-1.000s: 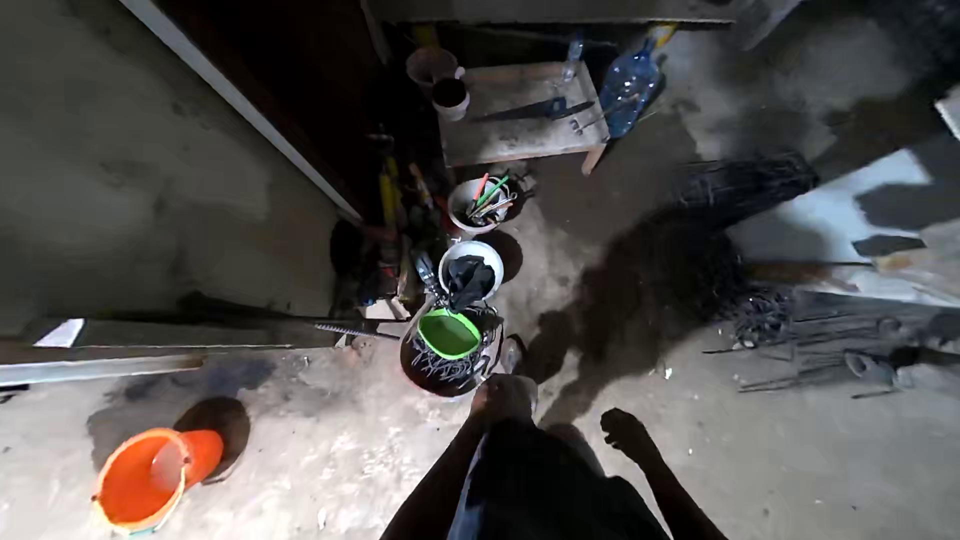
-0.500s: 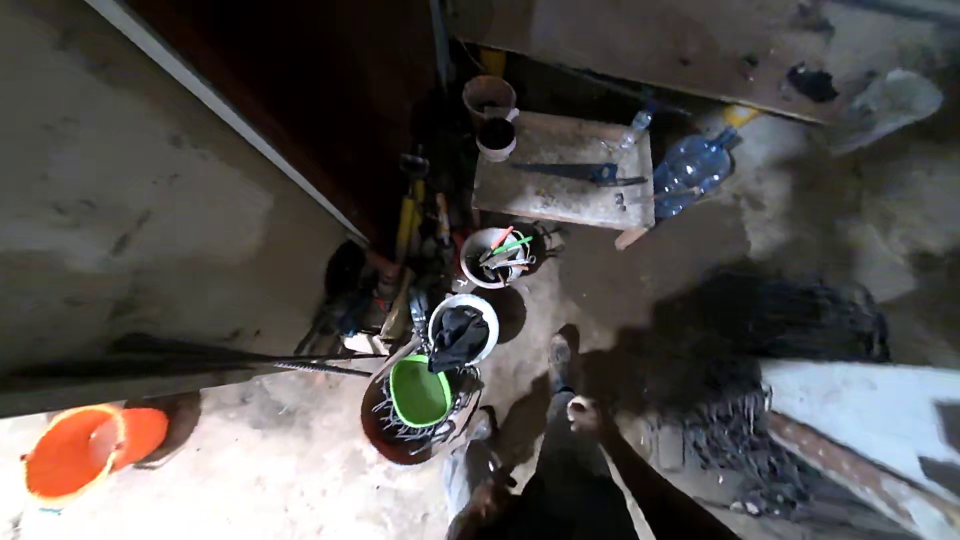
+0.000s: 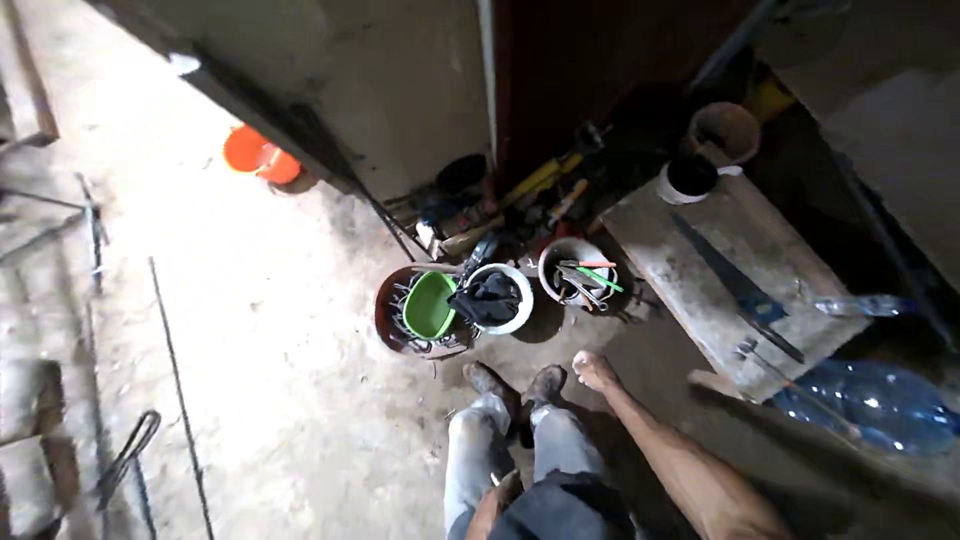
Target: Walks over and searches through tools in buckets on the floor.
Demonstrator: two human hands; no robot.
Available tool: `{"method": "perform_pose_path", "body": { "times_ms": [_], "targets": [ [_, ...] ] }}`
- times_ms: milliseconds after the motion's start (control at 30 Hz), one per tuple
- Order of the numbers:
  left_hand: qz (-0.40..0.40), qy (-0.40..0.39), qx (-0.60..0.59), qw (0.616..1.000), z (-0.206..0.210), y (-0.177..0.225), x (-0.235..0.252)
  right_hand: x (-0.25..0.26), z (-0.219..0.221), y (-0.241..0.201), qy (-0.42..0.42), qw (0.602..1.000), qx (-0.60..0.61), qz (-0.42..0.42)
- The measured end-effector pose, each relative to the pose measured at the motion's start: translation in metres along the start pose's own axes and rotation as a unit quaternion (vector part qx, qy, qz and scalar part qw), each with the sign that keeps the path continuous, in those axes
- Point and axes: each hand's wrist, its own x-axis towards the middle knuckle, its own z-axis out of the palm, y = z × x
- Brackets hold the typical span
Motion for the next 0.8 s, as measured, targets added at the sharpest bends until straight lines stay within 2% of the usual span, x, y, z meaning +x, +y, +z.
{"method": "perform_pose_path", "body": {
  "times_ms": [100,167,267,400,467,533,633,667,800],
  "targets": [
    [0.023,0.089,-0.085,0.992,0.001,-0.028,0.039,0.023,-0.004,-0.047,-0.008,0.997,-0.066,-0.025],
    [0.054,0.175,-0.096,0.978,-0.025,-0.046,0.092,0.053,0.003,-0.078,0.007,0.996,-0.070,-0.062],
    [0.077,0.297,-0.103,0.946,-0.082,-0.068,0.187,0.114,0.027,-0.113,0.005,0.983,-0.145,-0.109],
    [0.115,0.428,-0.034,0.896,-0.179,-0.083,0.325,0.232,0.063,-0.157,0.010,0.926,-0.304,-0.222],
    [0.132,0.440,0.043,0.887,-0.222,-0.090,0.393,0.312,0.082,-0.173,0.026,0.873,-0.366,-0.320],
    [0.180,0.458,0.133,0.860,-0.252,-0.108,0.456,0.387,0.099,-0.184,0.030,0.802,-0.435,-0.409],
    [0.246,0.457,0.246,0.819,-0.262,-0.140,0.514,0.465,0.120,-0.161,0.030,0.715,-0.512,-0.475],
    [0.271,0.450,0.275,0.805,-0.261,-0.148,0.523,0.478,0.118,-0.153,0.025,0.708,-0.521,-0.476],
    [0.348,0.406,0.357,0.766,-0.246,-0.192,0.530,0.487,0.086,-0.137,-0.013,0.732,-0.547,-0.406]
  ]
}}
